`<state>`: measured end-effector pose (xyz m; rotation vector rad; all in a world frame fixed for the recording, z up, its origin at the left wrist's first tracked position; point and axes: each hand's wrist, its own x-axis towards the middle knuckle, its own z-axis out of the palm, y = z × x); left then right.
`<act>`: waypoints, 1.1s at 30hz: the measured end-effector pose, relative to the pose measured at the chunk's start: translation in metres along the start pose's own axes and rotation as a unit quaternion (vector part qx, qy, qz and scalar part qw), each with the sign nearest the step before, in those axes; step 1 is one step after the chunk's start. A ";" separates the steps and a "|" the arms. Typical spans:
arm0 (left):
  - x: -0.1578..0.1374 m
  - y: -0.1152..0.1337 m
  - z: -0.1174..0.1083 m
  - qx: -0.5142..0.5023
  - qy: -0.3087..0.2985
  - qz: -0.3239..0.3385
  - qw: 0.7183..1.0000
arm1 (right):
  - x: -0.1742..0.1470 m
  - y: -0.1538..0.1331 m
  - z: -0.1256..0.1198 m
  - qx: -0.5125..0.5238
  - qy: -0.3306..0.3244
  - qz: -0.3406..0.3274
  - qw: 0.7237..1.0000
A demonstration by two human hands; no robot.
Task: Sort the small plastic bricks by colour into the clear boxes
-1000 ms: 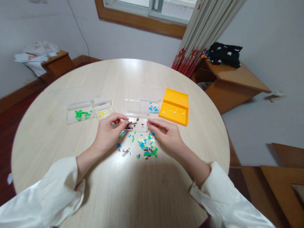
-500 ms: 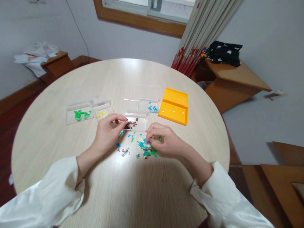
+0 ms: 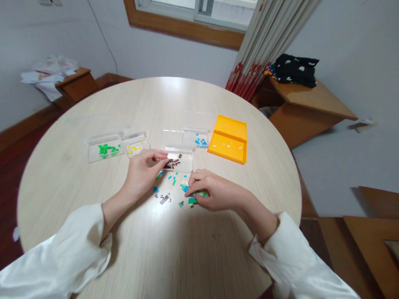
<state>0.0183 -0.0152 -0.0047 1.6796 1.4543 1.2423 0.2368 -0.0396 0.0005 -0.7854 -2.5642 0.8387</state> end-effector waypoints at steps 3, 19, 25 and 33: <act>0.000 -0.001 0.000 0.002 -0.004 0.007 1.000 | 0.001 -0.001 -0.001 -0.004 -0.009 0.004 1.000; -0.001 -0.001 0.000 0.012 -0.011 0.011 1.000 | -0.001 -0.001 -0.004 -0.020 -0.038 0.012 0.999; -0.002 0.001 0.000 0.016 -0.019 0.024 0.999 | 0.001 -0.001 -0.004 -0.012 -0.040 0.021 0.999; -0.002 0.003 -0.001 0.028 -0.043 0.039 0.998 | 0.005 -0.004 -0.003 0.076 0.105 0.113 0.985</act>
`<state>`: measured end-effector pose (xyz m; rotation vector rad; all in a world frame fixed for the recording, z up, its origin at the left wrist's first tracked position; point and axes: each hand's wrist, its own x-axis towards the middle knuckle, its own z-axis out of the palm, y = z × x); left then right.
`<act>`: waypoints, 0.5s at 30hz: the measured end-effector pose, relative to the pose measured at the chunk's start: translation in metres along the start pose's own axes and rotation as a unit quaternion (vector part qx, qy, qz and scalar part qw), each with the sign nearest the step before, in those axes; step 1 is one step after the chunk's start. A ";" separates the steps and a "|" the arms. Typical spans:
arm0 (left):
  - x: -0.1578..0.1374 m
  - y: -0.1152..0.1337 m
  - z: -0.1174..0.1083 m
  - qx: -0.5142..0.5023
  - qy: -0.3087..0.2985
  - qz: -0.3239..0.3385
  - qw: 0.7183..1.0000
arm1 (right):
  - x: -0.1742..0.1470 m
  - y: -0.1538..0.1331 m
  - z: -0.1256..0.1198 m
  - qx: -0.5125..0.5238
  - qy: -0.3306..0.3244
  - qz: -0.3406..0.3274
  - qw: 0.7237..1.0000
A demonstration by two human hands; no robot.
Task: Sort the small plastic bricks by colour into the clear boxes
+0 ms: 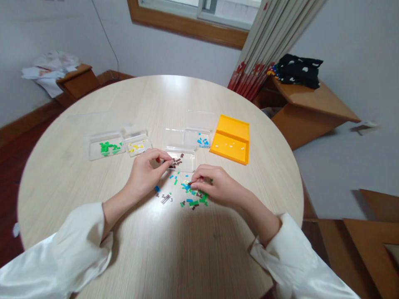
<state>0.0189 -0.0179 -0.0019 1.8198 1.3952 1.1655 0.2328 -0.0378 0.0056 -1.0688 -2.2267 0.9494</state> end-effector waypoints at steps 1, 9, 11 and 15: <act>0.000 0.000 0.000 0.002 -0.009 0.004 1.000 | 0.000 0.000 0.001 0.015 0.022 0.019 0.999; -0.003 0.001 -0.003 0.036 -0.070 0.145 0.986 | 0.005 0.010 0.008 0.180 0.147 0.116 0.966; -0.006 0.001 -0.002 0.060 -0.068 0.193 0.977 | 0.006 0.009 0.009 0.212 0.137 0.127 0.959; -0.012 0.003 0.004 0.088 -0.066 0.262 0.959 | 0.006 0.003 0.012 0.248 0.104 0.141 0.953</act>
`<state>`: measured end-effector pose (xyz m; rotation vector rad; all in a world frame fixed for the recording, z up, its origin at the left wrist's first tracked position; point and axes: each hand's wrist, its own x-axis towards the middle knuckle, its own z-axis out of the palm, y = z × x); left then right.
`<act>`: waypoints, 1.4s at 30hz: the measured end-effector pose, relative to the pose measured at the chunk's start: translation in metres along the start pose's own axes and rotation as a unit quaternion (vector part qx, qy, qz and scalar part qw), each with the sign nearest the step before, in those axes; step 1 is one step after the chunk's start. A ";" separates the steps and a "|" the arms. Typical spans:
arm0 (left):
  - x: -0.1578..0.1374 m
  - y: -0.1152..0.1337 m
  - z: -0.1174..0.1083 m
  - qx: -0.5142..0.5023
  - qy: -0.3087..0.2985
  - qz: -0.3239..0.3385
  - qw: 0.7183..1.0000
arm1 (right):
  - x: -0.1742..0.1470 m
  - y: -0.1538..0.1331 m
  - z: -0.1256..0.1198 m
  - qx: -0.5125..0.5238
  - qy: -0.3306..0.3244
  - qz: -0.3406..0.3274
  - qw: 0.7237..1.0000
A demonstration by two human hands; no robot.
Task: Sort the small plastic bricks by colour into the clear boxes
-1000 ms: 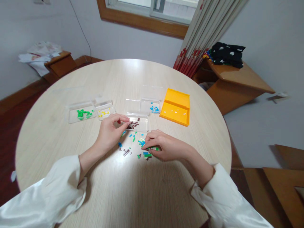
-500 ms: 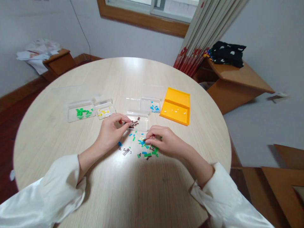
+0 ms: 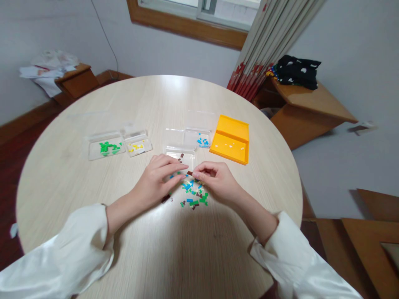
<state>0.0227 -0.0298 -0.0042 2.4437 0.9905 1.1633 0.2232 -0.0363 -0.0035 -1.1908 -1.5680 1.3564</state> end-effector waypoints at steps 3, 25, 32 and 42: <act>-0.001 0.004 0.002 0.007 -0.018 0.032 0.999 | -0.002 -0.002 0.005 0.013 -0.025 0.005 1.000; 0.000 -0.021 -0.004 0.135 -0.017 -0.170 0.976 | -0.005 -0.014 -0.020 -0.347 -0.229 -0.079 0.906; 0.000 -0.022 -0.003 0.153 -0.025 -0.187 0.970 | -0.005 -0.014 -0.020 -0.353 -0.234 -0.069 0.903; 0.001 -0.020 -0.002 0.111 0.008 -0.153 0.982 | -0.006 -0.014 -0.018 -0.340 -0.231 -0.090 0.907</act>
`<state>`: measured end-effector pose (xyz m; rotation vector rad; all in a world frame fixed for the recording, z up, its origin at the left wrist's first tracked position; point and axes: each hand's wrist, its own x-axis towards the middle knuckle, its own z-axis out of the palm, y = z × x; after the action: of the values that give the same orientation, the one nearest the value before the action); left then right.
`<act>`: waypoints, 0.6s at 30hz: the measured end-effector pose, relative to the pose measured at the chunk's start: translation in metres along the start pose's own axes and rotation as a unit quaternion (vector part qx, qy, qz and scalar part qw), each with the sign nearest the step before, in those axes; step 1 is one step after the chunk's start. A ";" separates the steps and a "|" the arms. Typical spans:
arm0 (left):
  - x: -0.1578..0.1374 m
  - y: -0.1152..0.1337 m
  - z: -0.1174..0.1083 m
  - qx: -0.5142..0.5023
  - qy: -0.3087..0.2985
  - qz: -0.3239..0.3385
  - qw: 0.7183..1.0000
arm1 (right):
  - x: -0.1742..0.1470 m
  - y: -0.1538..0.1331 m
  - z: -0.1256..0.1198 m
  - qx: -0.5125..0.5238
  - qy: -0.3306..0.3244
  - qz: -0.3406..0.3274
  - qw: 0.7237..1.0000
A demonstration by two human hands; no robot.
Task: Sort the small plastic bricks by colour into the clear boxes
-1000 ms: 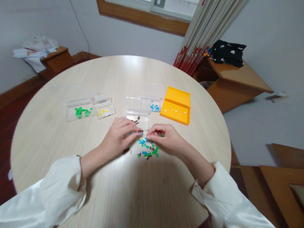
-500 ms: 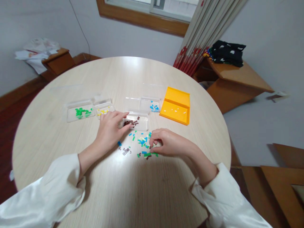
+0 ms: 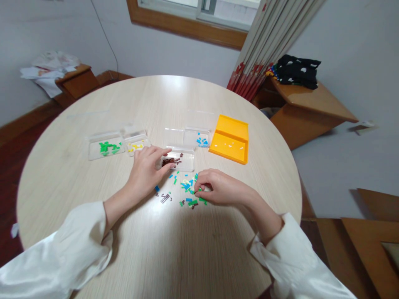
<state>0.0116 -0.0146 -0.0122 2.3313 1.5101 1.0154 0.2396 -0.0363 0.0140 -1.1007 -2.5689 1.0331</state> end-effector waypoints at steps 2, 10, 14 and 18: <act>-0.001 0.003 -0.001 -0.029 -0.004 0.033 0.999 | 0.001 0.000 0.001 0.032 0.027 0.014 0.999; -0.008 0.019 -0.003 -0.074 -0.044 0.217 0.972 | 0.005 0.000 0.007 0.232 0.140 0.065 0.961; -0.010 0.024 -0.002 -0.068 -0.035 0.238 0.968 | 0.008 -0.003 0.012 0.295 0.147 0.072 0.941; -0.010 0.027 -0.004 -0.060 -0.040 0.231 0.970 | 0.009 -0.007 0.014 0.327 0.141 0.078 0.931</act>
<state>0.0261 -0.0367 -0.0002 2.6569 0.8617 1.0540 0.2235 -0.0406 0.0067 -1.1528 -1.7254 1.4862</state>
